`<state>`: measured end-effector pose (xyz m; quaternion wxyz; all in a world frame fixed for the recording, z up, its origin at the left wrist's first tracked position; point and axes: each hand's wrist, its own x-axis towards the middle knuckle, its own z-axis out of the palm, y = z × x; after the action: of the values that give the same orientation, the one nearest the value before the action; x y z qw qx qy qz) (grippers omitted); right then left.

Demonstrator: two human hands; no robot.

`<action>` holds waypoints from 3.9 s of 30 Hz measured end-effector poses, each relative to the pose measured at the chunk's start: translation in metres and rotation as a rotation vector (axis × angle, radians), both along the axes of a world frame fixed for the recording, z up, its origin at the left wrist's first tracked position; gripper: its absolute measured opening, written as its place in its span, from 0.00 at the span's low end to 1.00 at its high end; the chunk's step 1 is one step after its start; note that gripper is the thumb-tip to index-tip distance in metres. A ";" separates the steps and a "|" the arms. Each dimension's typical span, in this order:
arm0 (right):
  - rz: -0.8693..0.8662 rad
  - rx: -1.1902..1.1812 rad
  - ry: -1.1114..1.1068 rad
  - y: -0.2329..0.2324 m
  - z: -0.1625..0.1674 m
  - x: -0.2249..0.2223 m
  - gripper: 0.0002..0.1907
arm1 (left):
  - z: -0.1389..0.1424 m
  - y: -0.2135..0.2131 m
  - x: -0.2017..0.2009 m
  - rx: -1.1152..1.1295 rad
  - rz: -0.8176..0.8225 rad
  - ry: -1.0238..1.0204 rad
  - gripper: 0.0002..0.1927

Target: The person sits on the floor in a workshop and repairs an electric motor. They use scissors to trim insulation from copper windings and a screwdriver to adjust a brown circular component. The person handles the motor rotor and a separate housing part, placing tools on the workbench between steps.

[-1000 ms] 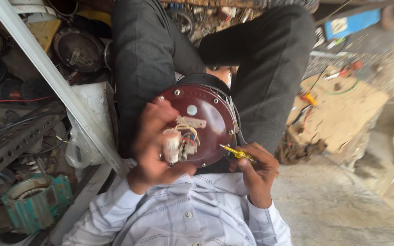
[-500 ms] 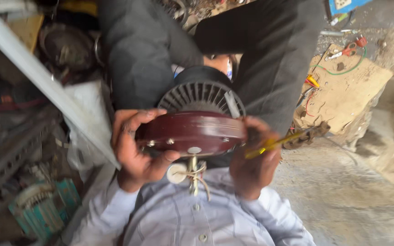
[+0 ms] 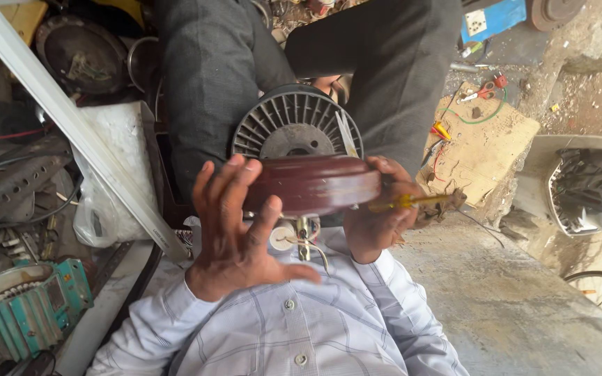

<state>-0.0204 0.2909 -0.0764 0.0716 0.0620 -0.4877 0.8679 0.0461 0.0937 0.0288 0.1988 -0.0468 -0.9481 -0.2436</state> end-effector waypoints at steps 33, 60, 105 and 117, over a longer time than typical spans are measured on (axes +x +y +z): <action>0.709 0.305 -0.077 0.087 0.023 -0.012 0.10 | 0.001 0.007 -0.021 -0.134 0.047 -0.018 0.69; 0.856 0.247 -0.006 0.072 0.033 -0.031 0.15 | -0.078 0.017 -0.043 -0.356 0.248 0.623 0.52; 1.035 0.626 -0.639 0.083 0.071 -0.037 0.14 | 0.003 -0.028 0.005 0.082 -0.152 -0.198 0.70; 0.911 0.655 -0.716 0.076 0.079 -0.032 0.14 | 0.001 -0.028 0.006 0.126 -0.162 -0.225 0.70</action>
<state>-0.0525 0.3664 0.0025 -0.4912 -0.0118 -0.6450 0.5853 0.0517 0.0661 0.0295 0.0738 -0.0828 -0.9403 -0.3216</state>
